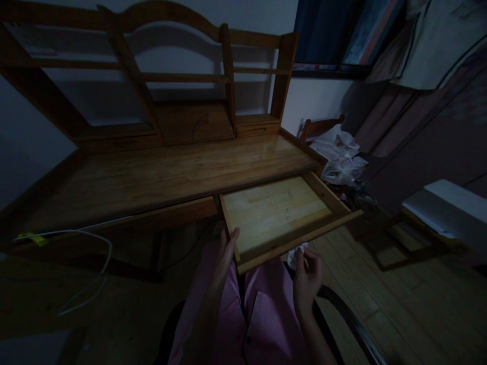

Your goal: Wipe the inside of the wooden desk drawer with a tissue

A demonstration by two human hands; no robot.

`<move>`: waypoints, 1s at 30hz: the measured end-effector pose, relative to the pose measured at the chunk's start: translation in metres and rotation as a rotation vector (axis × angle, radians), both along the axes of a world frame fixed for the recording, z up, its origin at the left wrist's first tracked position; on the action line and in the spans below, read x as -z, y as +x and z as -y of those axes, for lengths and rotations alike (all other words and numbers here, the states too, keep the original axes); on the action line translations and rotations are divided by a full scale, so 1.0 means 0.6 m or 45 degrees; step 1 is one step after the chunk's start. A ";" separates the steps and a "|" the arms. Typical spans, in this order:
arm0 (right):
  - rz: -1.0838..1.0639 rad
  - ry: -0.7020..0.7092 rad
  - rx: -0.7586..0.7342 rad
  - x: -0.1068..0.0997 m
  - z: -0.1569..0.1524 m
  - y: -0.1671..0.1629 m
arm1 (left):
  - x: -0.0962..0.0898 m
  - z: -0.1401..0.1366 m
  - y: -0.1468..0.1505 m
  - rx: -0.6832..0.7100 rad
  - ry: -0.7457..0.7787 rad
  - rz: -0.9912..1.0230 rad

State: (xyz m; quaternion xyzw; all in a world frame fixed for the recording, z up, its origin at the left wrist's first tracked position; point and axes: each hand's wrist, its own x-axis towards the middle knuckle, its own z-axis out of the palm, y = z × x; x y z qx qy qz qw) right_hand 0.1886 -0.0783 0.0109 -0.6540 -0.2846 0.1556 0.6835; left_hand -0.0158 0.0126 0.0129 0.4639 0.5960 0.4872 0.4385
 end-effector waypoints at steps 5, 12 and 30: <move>-0.101 0.043 -0.044 -0.011 0.004 -0.025 | -0.010 0.001 0.022 0.109 -0.099 0.224; -0.091 0.027 -0.179 -0.025 0.019 -0.078 | -0.009 -0.001 0.022 0.056 -0.183 0.404; 0.313 0.065 -0.639 -0.011 0.061 -0.154 | -0.037 0.017 0.029 0.024 -0.153 0.278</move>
